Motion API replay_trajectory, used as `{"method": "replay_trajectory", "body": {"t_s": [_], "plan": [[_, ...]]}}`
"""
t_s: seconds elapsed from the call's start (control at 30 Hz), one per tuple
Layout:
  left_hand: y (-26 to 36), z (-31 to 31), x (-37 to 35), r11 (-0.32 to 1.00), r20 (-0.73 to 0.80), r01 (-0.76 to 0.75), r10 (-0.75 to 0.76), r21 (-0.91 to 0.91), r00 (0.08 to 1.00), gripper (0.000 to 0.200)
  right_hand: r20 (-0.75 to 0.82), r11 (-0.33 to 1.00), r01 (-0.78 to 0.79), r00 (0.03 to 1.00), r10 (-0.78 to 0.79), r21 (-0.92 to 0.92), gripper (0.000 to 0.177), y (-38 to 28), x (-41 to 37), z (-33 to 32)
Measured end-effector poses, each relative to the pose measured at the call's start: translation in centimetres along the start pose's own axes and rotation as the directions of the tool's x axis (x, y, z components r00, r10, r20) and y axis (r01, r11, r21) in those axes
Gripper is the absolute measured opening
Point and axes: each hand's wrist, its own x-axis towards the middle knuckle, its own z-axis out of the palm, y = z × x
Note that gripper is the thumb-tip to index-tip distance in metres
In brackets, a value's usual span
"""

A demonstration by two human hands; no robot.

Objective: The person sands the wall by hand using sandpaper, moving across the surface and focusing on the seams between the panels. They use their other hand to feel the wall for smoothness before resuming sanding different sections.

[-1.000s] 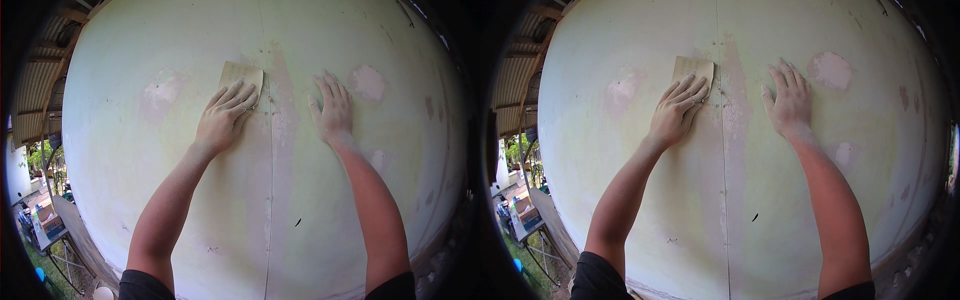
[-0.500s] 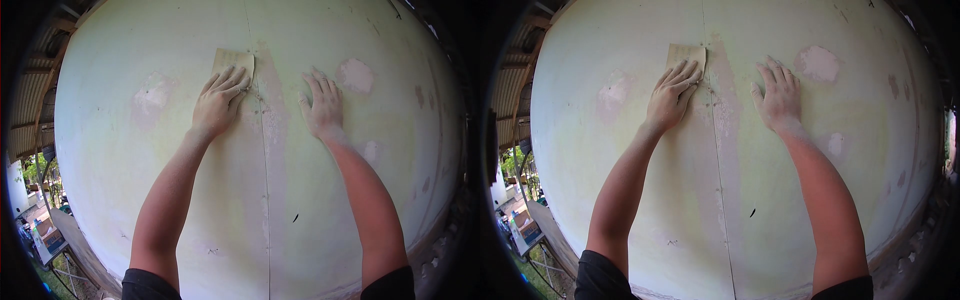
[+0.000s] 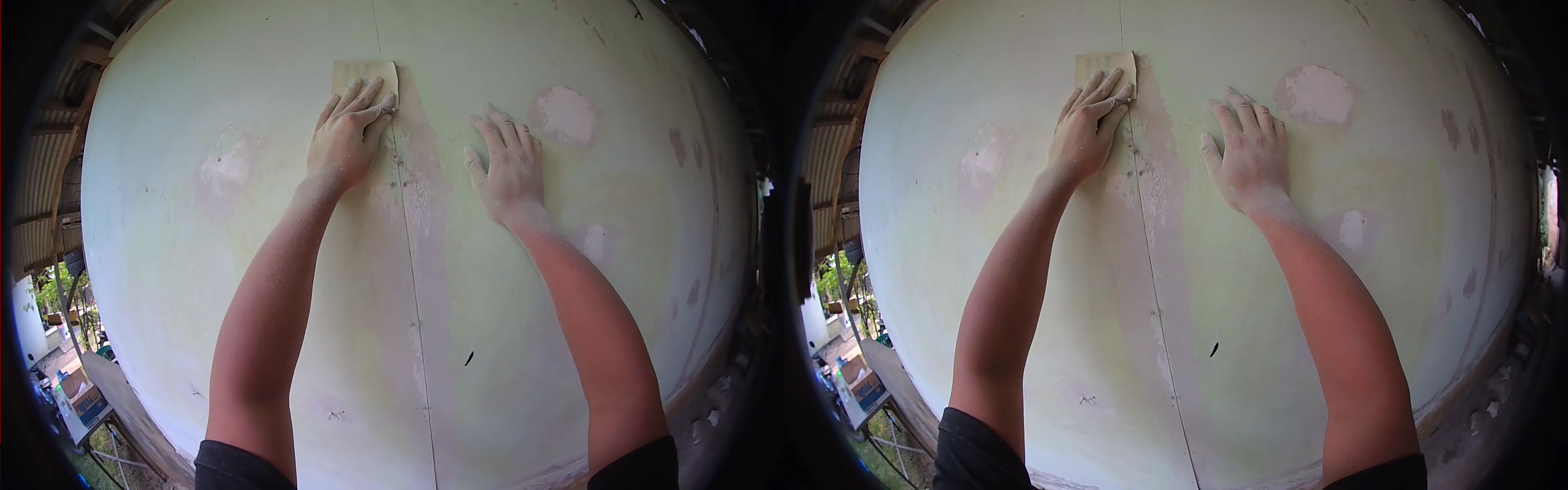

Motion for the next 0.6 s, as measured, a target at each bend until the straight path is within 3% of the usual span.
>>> {"method": "replay_trajectory", "body": {"t_s": [0.1, 0.3, 0.6], "plan": [[0.4, 0.1, -0.1, 1.000, -0.038, -0.002, 0.003, 0.022, 0.999, 0.040, 0.004, 1.000, -0.028, 1.000, 0.028, 0.010, 0.050, 0.1, 0.1, -0.3], [2.9, -1.5, -8.8, 0.995, 0.029, 0.079, -0.081, 0.058, 0.996, 0.039, -0.001, 1.000, -0.012, 1.000, 0.012, 0.017, 0.049, -0.1, -0.2, -0.1], [0.2, -0.4, -1.1, 1.000, 0.014, 0.010, -0.010, 0.026, 1.000, 0.040, -0.007, 1.000, 0.013, 1.000, -0.013, 0.014, 0.047, 0.6, -0.5, -0.4]]}}
